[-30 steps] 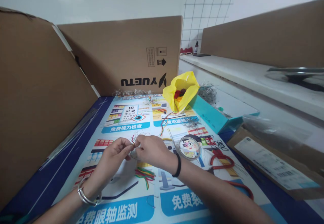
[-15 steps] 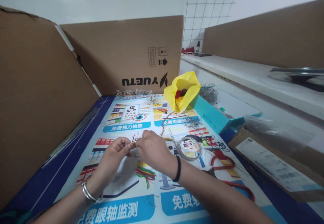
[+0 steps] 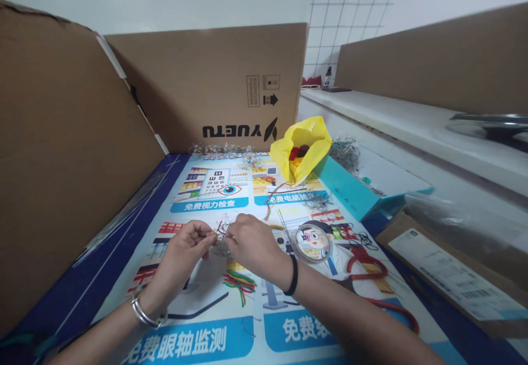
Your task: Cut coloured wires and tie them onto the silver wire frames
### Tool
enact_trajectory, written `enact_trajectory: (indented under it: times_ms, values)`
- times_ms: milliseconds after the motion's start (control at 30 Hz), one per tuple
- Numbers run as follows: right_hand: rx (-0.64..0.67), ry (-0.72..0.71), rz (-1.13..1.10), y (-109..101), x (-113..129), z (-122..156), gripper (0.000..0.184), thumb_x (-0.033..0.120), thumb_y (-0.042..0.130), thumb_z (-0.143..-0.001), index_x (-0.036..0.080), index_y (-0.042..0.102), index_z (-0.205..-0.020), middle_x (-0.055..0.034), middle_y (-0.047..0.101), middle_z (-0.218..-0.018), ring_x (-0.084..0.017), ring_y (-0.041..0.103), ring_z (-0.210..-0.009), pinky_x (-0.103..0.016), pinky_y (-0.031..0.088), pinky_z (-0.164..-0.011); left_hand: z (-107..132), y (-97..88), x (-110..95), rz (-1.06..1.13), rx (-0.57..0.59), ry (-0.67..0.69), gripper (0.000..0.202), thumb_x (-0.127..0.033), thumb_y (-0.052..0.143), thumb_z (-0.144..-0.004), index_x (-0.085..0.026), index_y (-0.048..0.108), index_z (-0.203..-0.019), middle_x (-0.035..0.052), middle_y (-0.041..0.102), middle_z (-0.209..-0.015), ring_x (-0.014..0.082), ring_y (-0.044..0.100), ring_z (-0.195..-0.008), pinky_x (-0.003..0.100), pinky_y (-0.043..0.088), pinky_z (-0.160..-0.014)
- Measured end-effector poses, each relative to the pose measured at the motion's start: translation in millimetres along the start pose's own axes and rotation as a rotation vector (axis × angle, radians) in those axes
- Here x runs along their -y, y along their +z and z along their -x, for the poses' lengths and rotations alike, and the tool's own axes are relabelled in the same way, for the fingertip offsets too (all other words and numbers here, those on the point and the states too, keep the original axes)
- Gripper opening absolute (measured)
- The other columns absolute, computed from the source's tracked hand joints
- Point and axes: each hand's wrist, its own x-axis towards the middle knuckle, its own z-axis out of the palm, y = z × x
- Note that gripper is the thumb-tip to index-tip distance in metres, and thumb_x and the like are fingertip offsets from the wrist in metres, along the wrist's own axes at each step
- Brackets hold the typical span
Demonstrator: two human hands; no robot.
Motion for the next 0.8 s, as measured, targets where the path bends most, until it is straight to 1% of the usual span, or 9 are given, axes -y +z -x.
enact_trajectory:
  times_ms: [100,200,333,467,533,667,800]
  values:
    - [0.002,0.008,-0.030,0.1,0.1,-0.1,0.015,0.017,0.053,-0.081,0.019,0.068,-0.080,-0.0020,0.061,-0.079,-0.014,0.054,-0.080,-0.023,0.037,-0.070,0.5,1.1,-0.1,0.057,-0.002,-0.033,0.020,-0.028,0.067,-0.065,-0.017,0.051,-0.072,-0.0046,0.055,-0.062,0.0094,0.052,-0.051,0.020,0.042,-0.047]
    - [0.007,0.019,-0.055,0.6,0.8,-0.3,0.014,0.017,0.054,-0.081,0.019,0.068,-0.078,-0.0017,0.061,-0.079,-0.014,0.055,-0.080,-0.023,0.037,-0.069,-0.3,2.2,4.2,0.107,0.005,-0.062,0.024,-0.028,0.071,-0.063,-0.017,0.050,-0.070,-0.0053,0.056,-0.061,0.0094,0.053,-0.052,0.020,0.044,-0.049]
    - [0.005,0.028,-0.101,2.0,1.2,-0.5,0.014,0.018,0.055,-0.082,0.020,0.068,-0.080,-0.0018,0.063,-0.079,-0.013,0.056,-0.078,-0.023,0.038,-0.069,-1.0,3.8,10.3,0.105,-0.015,-0.061,0.025,-0.030,0.071,-0.064,-0.018,0.052,-0.074,-0.0049,0.058,-0.063,0.0096,0.055,-0.053,0.020,0.045,-0.048]
    - [-0.031,0.017,-0.155,4.6,1.1,0.1,0.014,0.016,0.054,-0.082,0.018,0.068,-0.080,-0.0023,0.064,-0.078,-0.013,0.056,-0.077,-0.022,0.039,-0.070,0.7,7.2,10.4,0.151,-0.042,-0.071,0.025,-0.029,0.072,-0.064,-0.017,0.052,-0.075,-0.0047,0.057,-0.063,0.0097,0.055,-0.054,0.020,0.046,-0.050]
    - [-0.054,0.007,-0.157,6.3,1.3,1.3,0.014,0.015,0.054,-0.081,0.018,0.067,-0.077,-0.0022,0.063,-0.077,-0.013,0.056,-0.077,-0.022,0.040,-0.071,2.1,9.4,10.1,0.176,-0.044,-0.080,0.025,-0.028,0.071,-0.066,-0.017,0.051,-0.075,-0.0045,0.057,-0.063,0.0094,0.055,-0.054,0.020,0.046,-0.052]
    - [-0.070,-0.016,-0.118,10.0,2.5,5.2,0.014,0.014,0.054,-0.082,0.017,0.067,-0.075,-0.0026,0.063,-0.074,-0.014,0.056,-0.076,-0.023,0.040,-0.071,5.1,14.0,11.9,0.246,-0.065,-0.064,0.022,-0.025,0.069,-0.068,-0.017,0.051,-0.076,-0.0039,0.057,-0.065,0.0093,0.055,-0.061,0.020,0.045,-0.058]
    - [-0.072,-0.056,-0.107,12.6,2.9,9.0,0.019,0.015,0.050,-0.085,0.017,0.067,-0.077,-0.0035,0.064,-0.074,-0.014,0.057,-0.075,-0.023,0.041,-0.070,7.4,16.6,12.5,0.354,-0.074,-0.072,0.022,-0.021,0.070,-0.067,-0.017,0.050,-0.074,-0.0046,0.055,-0.064,0.0078,0.052,-0.060,0.018,0.042,-0.057]
